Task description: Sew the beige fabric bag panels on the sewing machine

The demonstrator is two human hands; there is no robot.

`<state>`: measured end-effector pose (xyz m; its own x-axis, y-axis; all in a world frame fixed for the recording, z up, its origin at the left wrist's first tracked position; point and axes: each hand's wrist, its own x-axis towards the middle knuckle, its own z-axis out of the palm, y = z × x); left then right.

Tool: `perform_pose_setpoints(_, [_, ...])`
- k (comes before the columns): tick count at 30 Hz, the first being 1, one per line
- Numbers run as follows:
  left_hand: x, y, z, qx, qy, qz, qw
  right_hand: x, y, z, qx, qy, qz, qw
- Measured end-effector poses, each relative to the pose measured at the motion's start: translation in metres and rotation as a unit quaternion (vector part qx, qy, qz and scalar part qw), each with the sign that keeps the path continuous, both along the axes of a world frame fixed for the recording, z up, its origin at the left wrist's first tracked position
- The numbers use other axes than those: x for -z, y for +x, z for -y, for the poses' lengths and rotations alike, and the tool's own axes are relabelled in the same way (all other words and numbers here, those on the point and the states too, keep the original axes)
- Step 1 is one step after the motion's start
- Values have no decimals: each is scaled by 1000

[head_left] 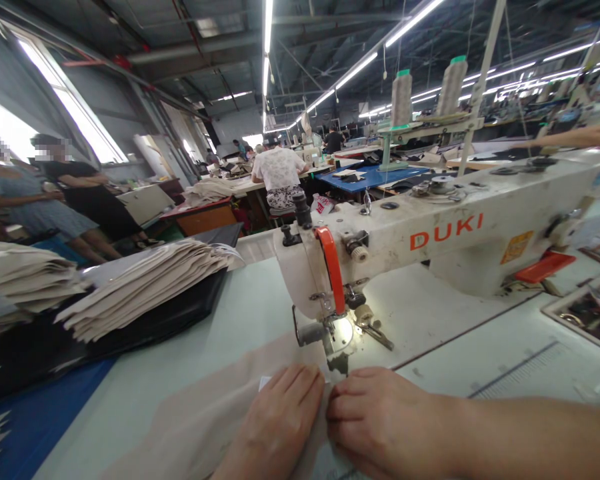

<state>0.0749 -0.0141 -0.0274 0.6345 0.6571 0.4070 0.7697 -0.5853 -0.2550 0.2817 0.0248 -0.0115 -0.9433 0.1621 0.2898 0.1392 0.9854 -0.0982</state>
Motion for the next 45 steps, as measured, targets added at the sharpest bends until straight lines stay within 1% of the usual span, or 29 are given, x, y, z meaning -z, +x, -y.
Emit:
perform_pose_setpoints(3, [2,-1,0,3,-13,4,1000,-2,-2,0,1,13,10,1000])
perform_pose_setpoints(6, [3,-1,-1,6,-25,3,1000,-2,-1,0,0,7,-1,1000])
perform_pose_setpoints(10, [2,0,-1,-14,-61,-5,998,0,2,-3,-9,-5,-8,1000])
perform_pose_setpoints(12, [1,1,0,-19,-67,-5,998,1,3,-7,9,-12,-15,1000])
perform_pose_setpoints(16, [0,1,0,-16,-60,-1,998,-1,4,-18,109,-22,-24,994])
perform_pose_setpoints(18, [0,1,1,-22,-69,-4,997,-1,3,-22,138,-23,-17,990])
perform_pose_setpoints(21, [0,1,4,-29,-89,-7,996,0,2,-25,141,-23,-3,990])
perform_pose_setpoints(26, [1,-4,18,-49,-98,54,993,-2,0,-24,141,-6,16,990])
perform_pose_setpoints(29, [3,-5,21,-61,-113,66,990,-5,-1,-23,144,2,28,989])
perform_pose_setpoints(33, [5,1,14,-77,-114,57,989,-6,-1,-27,144,8,26,989])
perform_pose_setpoints(38, [4,7,2,-94,-128,55,986,-5,1,-35,159,18,24,987])
perform_pose_setpoints(41, [4,10,-6,-91,-142,67,983,-7,3,-39,171,24,30,985])
perform_pose_setpoints(45, [7,12,-17,-91,-140,79,983,-7,3,-44,186,25,43,981])
